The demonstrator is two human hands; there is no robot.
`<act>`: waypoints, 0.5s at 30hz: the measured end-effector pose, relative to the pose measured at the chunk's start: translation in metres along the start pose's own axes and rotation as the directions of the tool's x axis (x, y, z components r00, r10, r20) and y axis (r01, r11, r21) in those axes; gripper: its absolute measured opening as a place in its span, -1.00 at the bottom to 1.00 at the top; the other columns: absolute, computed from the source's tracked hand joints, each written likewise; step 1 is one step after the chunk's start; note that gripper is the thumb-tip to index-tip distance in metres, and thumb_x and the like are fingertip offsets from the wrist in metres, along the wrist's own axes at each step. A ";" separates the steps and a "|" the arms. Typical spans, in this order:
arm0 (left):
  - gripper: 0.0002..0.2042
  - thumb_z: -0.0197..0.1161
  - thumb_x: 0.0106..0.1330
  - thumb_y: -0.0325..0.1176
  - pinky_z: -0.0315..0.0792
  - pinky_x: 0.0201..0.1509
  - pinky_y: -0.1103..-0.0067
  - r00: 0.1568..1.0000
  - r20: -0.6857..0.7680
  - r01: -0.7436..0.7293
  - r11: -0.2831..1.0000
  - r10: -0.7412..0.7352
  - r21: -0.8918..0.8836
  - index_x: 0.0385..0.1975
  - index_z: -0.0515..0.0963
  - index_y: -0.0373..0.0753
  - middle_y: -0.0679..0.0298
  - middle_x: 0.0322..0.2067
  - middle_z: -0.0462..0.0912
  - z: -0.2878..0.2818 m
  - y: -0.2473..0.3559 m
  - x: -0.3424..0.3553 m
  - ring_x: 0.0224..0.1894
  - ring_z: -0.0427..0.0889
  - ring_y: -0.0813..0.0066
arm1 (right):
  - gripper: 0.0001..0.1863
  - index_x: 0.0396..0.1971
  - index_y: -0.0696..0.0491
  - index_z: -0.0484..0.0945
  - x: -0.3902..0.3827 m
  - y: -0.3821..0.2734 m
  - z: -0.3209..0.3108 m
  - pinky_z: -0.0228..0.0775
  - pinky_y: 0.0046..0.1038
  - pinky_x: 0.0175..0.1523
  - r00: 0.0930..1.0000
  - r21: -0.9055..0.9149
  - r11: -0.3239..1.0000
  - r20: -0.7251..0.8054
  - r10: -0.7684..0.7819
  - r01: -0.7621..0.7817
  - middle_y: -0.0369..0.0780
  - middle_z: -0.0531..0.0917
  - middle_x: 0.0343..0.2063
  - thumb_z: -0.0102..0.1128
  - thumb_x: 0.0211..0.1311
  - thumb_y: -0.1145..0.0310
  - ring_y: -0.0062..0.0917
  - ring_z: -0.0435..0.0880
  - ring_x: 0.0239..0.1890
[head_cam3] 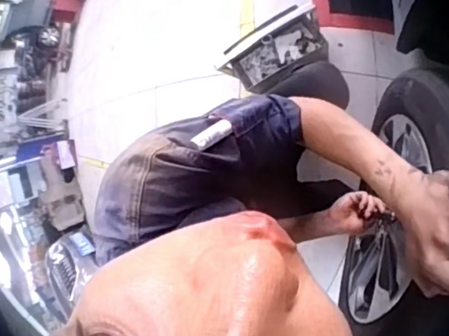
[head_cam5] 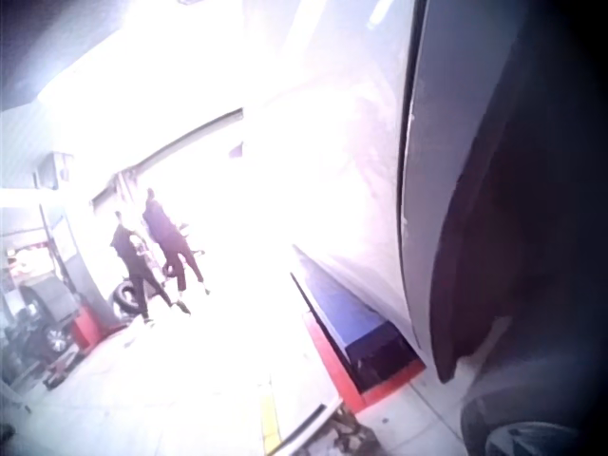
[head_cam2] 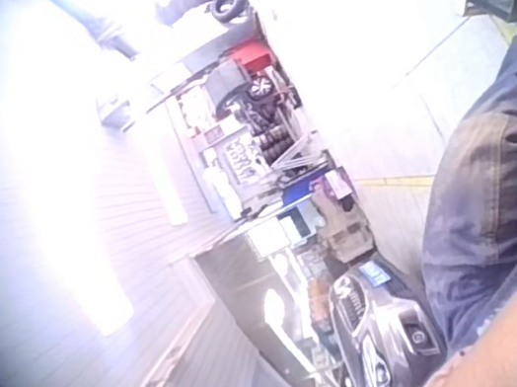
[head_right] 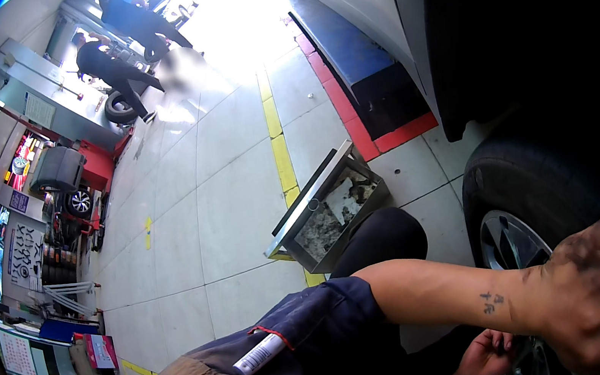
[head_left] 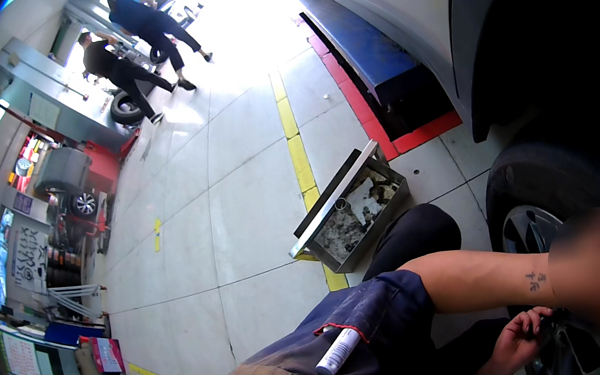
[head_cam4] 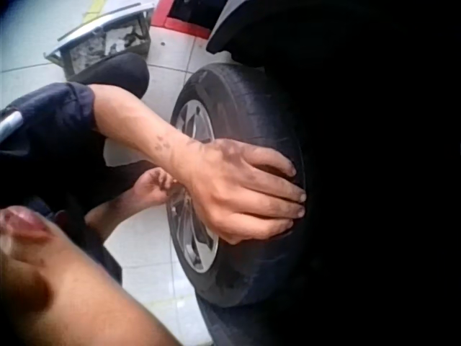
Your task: The person removes a tire from a tire changer, carries it to a silver SUV, and mounts it onto the rear wheel hub. They then insert and tighten the lug nuts by hand to secure the wheel in place.
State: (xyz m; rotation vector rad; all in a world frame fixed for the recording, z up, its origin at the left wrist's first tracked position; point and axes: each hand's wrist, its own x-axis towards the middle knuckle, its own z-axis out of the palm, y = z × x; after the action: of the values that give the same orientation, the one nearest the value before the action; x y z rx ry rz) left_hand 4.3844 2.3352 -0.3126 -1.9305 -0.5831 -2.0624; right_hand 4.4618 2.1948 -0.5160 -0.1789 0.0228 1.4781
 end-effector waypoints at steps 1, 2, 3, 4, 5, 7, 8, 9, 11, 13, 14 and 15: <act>-0.68 0.02 0.24 -0.18 0.44 0.00 0.19 1.000 0.011 -0.001 1.000 0.001 0.004 -0.29 0.55 -0.33 0.05 -0.20 0.63 -0.004 0.001 0.002 -0.09 0.63 0.12 | -0.57 0.05 0.21 0.31 -0.001 0.002 0.003 0.32 -0.60 -0.19 0.997 0.047 0.998 0.062 0.046 -0.049 -0.20 0.50 -0.19 0.07 0.40 0.19 -0.57 0.47 -0.21; -0.69 0.02 0.26 -0.18 0.44 0.00 0.19 1.000 0.018 -0.003 1.000 0.003 0.006 -0.29 0.55 -0.33 0.05 -0.19 0.63 -0.006 0.002 0.005 -0.09 0.63 0.13 | -0.56 0.06 0.21 0.31 -0.002 0.006 0.007 0.32 -0.60 -0.19 0.988 0.092 0.991 0.131 0.087 -0.100 -0.20 0.50 -0.19 0.06 0.41 0.17 -0.57 0.47 -0.21; -0.69 0.02 0.27 -0.18 0.45 0.00 0.20 1.000 0.023 -0.006 1.000 0.006 0.007 -0.29 0.55 -0.32 0.06 -0.19 0.63 -0.008 0.003 0.008 -0.09 0.63 0.14 | -0.56 0.07 0.21 0.31 -0.004 0.010 0.011 0.32 -0.60 -0.20 0.999 -0.001 1.000 -0.037 -0.025 0.025 -0.20 0.50 -0.18 0.06 0.41 0.18 -0.57 0.47 -0.23; -0.69 0.02 0.28 -0.18 0.45 0.00 0.20 1.000 0.029 -0.006 1.000 0.006 0.009 -0.28 0.55 -0.32 0.07 -0.19 0.63 -0.009 0.004 0.011 -0.09 0.63 0.15 | -0.56 0.08 0.20 0.31 -0.008 0.014 0.015 0.32 -0.60 -0.21 0.970 -0.113 0.985 -0.191 -0.151 0.131 -0.20 0.50 -0.18 0.05 0.41 0.18 -0.57 0.47 -0.26; -0.70 0.01 0.29 -0.19 0.45 0.00 0.21 0.999 0.035 -0.007 1.000 0.007 0.013 -0.28 0.55 -0.31 0.07 -0.19 0.63 -0.009 0.004 0.013 -0.09 0.63 0.16 | -0.56 0.10 0.20 0.31 -0.011 0.018 0.017 0.32 -0.60 -0.22 0.901 -0.237 0.947 -0.327 -0.286 0.215 -0.20 0.50 -0.18 0.05 0.41 0.19 -0.57 0.46 -0.28; -0.70 0.01 0.32 -0.19 0.45 0.01 0.22 0.999 0.054 -0.002 1.000 0.001 0.029 -0.28 0.55 -0.30 0.09 -0.18 0.64 -0.011 0.006 0.015 -0.08 0.63 0.17 | -0.54 0.13 0.19 0.31 -0.012 0.021 0.018 0.33 -0.59 -0.24 0.927 -0.254 0.942 -0.246 -0.283 0.220 -0.19 0.52 -0.15 0.07 0.40 0.19 -0.57 0.47 -0.28; -0.70 0.01 0.33 -0.19 0.45 0.01 0.22 0.998 0.063 0.000 0.999 -0.002 0.036 -0.27 0.55 -0.30 0.09 -0.18 0.64 -0.011 0.006 0.016 -0.08 0.64 0.18 | -0.54 0.12 0.19 0.31 -0.012 0.021 0.018 0.33 -0.59 -0.24 0.949 -0.211 0.956 -0.199 -0.246 0.204 -0.19 0.52 -0.14 0.07 0.40 0.18 -0.57 0.47 -0.27; -0.71 0.00 0.34 -0.19 0.46 0.01 0.23 0.998 0.066 -0.006 0.999 0.002 0.052 -0.27 0.55 -0.30 0.10 -0.18 0.64 -0.011 0.006 0.016 -0.08 0.64 0.19 | -0.54 0.12 0.19 0.32 -0.014 0.022 0.016 0.34 -0.59 -0.24 0.968 -0.167 0.969 -0.140 -0.207 0.183 -0.18 0.52 -0.14 0.07 0.40 0.18 -0.57 0.47 -0.26; -0.71 0.00 0.36 -0.19 0.46 0.01 0.24 0.999 0.025 -0.028 0.996 0.026 0.087 -0.27 0.55 -0.29 0.11 -0.18 0.64 -0.012 0.005 0.018 -0.08 0.64 0.20 | -0.56 0.16 0.09 0.38 -0.018 0.021 0.012 0.35 -0.53 -0.30 0.990 -0.064 0.989 -0.036 -0.136 0.134 -0.16 0.58 -0.12 0.12 0.32 0.28 -0.53 0.49 -0.37; -0.70 -0.01 0.34 -0.18 0.47 -0.01 0.24 0.993 -0.075 -0.089 0.991 0.096 0.096 -0.27 0.56 -0.28 0.13 -0.18 0.65 -0.011 -0.002 0.026 -0.09 0.65 0.22 | -0.49 0.23 0.01 0.32 -0.021 0.019 0.013 0.37 -0.51 -0.27 0.997 -0.097 0.993 0.056 -0.056 0.061 -0.15 0.56 -0.04 0.13 0.32 0.24 -0.51 0.49 -0.34; -0.69 -0.02 0.33 -0.17 0.47 -0.02 0.24 0.984 -0.117 -0.120 0.986 0.133 0.116 -0.27 0.57 -0.27 0.14 -0.18 0.65 -0.012 -0.001 0.031 -0.10 0.65 0.23 | -0.66 0.02 0.01 0.47 -0.020 0.016 0.015 0.37 -0.53 -0.33 0.995 -0.141 0.989 -0.078 -0.064 0.053 -0.23 0.59 -0.25 0.12 0.31 0.21 -0.52 0.50 -0.38; -0.69 -0.02 0.32 -0.17 0.47 -0.03 0.25 0.971 -0.174 -0.140 0.981 0.162 0.135 -0.27 0.57 -0.27 0.15 -0.18 0.65 -0.013 -0.004 0.036 -0.10 0.65 0.23 | -0.66 0.02 0.01 0.47 -0.022 0.017 0.018 0.37 -0.53 -0.33 0.999 -0.134 0.991 -0.043 -0.009 0.003 -0.23 0.59 -0.25 0.12 0.31 0.21 -0.52 0.50 -0.38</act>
State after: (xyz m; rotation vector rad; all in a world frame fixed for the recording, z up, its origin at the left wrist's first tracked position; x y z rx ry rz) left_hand 4.3683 2.3357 -0.2775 -1.6407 -0.4906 -2.0314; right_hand 4.4412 2.1766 -0.4975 -0.3197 -0.0420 1.4702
